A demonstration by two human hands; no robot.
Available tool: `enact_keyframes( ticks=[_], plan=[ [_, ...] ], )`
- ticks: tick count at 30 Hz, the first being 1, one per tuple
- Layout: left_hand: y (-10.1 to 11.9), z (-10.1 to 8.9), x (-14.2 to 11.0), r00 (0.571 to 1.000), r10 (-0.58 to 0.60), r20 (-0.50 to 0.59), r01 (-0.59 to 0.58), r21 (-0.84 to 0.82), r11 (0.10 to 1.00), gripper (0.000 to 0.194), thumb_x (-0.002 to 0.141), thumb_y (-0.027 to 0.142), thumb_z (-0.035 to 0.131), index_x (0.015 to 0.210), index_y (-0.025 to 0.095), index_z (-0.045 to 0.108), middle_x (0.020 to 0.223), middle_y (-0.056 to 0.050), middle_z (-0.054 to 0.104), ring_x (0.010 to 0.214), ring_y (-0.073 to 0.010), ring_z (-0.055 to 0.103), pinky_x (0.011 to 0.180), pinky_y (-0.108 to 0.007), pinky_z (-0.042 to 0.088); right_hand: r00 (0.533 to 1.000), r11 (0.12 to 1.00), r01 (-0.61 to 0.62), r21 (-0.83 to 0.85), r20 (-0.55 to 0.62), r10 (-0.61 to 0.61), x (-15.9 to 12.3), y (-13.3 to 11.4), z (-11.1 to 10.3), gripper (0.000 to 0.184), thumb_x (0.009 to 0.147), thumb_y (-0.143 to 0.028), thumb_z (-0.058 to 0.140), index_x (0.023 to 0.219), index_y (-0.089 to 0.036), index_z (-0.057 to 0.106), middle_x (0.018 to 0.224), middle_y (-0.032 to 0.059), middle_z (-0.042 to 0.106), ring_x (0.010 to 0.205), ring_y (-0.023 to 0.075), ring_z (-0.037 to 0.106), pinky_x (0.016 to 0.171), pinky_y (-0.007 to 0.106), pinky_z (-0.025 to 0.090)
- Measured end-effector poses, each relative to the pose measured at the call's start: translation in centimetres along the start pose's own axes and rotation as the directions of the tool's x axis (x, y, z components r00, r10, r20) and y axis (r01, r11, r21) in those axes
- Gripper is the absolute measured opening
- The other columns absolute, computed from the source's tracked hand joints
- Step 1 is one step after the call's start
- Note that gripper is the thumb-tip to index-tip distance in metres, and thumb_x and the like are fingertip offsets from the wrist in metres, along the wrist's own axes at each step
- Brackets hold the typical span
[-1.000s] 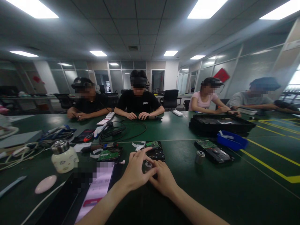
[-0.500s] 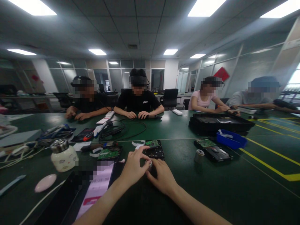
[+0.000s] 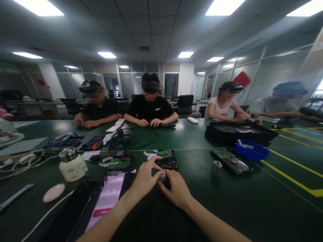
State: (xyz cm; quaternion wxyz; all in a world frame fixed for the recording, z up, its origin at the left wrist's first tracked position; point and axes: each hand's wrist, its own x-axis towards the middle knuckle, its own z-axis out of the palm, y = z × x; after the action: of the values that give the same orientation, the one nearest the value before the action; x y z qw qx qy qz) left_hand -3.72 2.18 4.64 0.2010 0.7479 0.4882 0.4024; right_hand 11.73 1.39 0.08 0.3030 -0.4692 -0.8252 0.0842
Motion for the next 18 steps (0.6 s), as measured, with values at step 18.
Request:
enact_keyframes(
  ticks=[18],
  plan=[
    [-0.9,-3.9,-1.2,0.750,-0.326,0.575,0.055,0.438,0.898,0.038,0.054,-0.004,0.048,0.082,0.019,0.059,0.062,0.001,0.069,0.063,-0.0184,0.066,0.051,-0.021,0.042,1.000,1.000,-0.014,-0.007,-0.004,0.014,0.0,0.2,0.3,0.032,0.082,-0.032,0.054,0.110,-0.016,0.056,0.105,0.0087,0.063,0.096,0.0241,0.054,0.086,0.037,0.041]
  ],
)
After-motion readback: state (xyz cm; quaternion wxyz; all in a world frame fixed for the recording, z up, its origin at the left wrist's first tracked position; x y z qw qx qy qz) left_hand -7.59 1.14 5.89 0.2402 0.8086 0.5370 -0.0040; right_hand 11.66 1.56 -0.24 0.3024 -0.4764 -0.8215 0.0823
